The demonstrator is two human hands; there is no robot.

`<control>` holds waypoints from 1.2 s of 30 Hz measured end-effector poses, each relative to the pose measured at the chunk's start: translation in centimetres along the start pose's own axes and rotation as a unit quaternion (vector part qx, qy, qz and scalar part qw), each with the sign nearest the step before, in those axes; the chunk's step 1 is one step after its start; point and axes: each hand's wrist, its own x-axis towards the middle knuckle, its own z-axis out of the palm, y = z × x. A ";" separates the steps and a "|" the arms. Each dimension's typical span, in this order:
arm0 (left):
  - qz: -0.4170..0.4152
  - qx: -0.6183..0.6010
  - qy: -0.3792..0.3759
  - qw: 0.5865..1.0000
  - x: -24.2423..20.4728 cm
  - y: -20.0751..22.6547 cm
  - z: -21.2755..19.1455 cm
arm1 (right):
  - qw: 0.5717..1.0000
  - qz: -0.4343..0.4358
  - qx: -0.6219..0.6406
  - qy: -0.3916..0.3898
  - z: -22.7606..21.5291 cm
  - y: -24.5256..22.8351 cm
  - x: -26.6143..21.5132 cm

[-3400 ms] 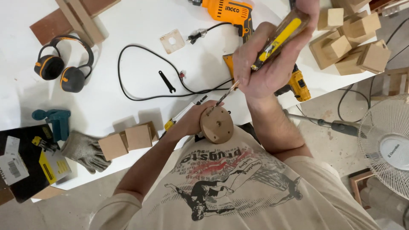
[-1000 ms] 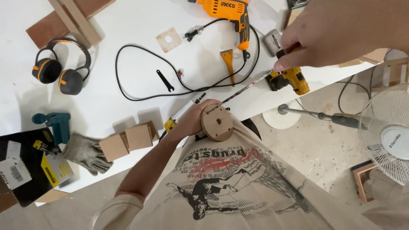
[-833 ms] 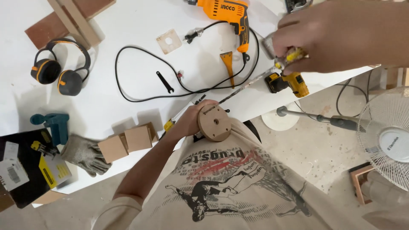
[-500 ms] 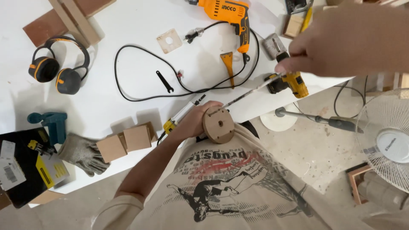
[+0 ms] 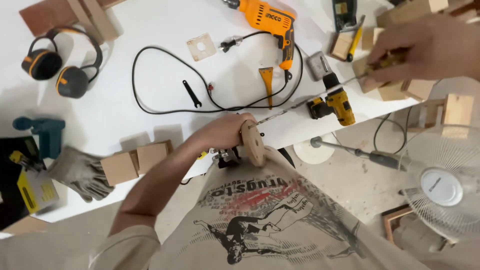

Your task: The person assembles a wooden circular component by inserting a metal rod and securing it with a screwdriver. They manipulate the wooden piece and the rod, then use a screwdriver to tighten the assembly on a white workbench.

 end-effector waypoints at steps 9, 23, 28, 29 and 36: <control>-0.014 0.009 -0.136 0.991 -6.2 7.4 -4.2 | 0.904 -0.156 0.398 0.032 12.1 6.2 -4.4; 0.203 0.030 -0.068 0.976 -4.2 4.8 -2.7 | 0.893 -0.048 0.429 0.126 16.8 6.4 -4.2; 0.215 0.044 -0.071 0.973 -5.2 6.7 -2.9 | 0.878 -0.038 0.457 0.137 19.2 6.8 -3.6; 0.208 0.062 -0.074 0.973 -5.8 7.1 -3.0 | 0.875 -0.044 0.460 0.142 19.5 7.8 -3.8; 0.209 0.068 -0.077 0.973 -6.7 8.2 -2.6 | 0.819 0.057 0.571 0.010 18.9 8.9 -5.8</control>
